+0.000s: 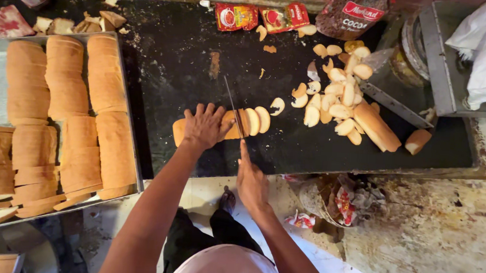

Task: The person slices long loaves of bread into thin rounds using a knife on a counter and places the pieces onto a metal tray.

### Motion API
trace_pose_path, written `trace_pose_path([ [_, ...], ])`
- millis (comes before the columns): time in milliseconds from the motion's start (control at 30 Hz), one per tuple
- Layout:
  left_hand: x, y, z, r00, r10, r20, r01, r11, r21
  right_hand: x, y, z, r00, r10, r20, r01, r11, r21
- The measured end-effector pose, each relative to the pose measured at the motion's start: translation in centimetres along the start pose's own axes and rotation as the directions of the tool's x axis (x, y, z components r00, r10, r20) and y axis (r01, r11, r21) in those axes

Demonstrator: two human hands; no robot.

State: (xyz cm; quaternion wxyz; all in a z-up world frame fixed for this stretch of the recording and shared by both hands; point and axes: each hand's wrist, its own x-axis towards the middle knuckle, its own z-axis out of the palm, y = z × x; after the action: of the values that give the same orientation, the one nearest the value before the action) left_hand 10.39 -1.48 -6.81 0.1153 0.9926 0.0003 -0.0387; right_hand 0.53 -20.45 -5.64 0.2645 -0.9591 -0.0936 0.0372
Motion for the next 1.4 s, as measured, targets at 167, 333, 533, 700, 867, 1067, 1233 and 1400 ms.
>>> trace_pose_path([
  [167,0.1,-0.1,0.0,1.000,0.002,0.001,-0.002,1.000,-0.003,0.0,0.1,0.7,1.000,-0.027,-0.012,0.027,1.000,-0.016],
  [333,0.2,-0.2,0.1,1.000,0.001,-0.005,-0.001,1.000,-0.003,-4.1,2.3,0.0,0.997,-0.037,0.073,0.036,0.999,0.014],
  [533,0.3,-0.2,0.2,1.000,0.004,-0.008,-0.004,1.000,0.000,-3.0,2.5,1.4,0.999,-0.037,0.030,0.033,0.992,0.125],
  [700,-0.1,0.1,0.5,1.000,0.008,-0.030,-0.008,1.000,0.013,-1.2,2.3,1.8,0.999,-0.001,0.038,0.003,0.998,-0.070],
  [867,0.3,-0.5,-0.1,1.000,0.009,-0.011,-0.010,0.999,-0.042,-9.5,3.8,0.3,0.998,-0.042,-0.054,0.043,0.999,0.032],
  [1067,-1.0,-0.8,-1.0,1.000,0.005,-0.026,-0.004,1.000,0.025,-1.6,0.4,0.5,0.915,-0.277,-0.293,0.281,0.959,-0.031],
  [1233,-0.5,-0.9,-0.8,1.000,0.008,-0.027,-0.008,1.000,0.007,-0.4,-1.5,0.0,1.000,0.007,0.022,-0.007,1.000,0.014],
  [1400,-0.7,-0.8,-1.0,1.000,0.007,-0.008,-0.007,1.000,0.005,-0.1,-0.7,0.7,0.999,-0.051,-0.016,0.052,0.996,0.071],
])
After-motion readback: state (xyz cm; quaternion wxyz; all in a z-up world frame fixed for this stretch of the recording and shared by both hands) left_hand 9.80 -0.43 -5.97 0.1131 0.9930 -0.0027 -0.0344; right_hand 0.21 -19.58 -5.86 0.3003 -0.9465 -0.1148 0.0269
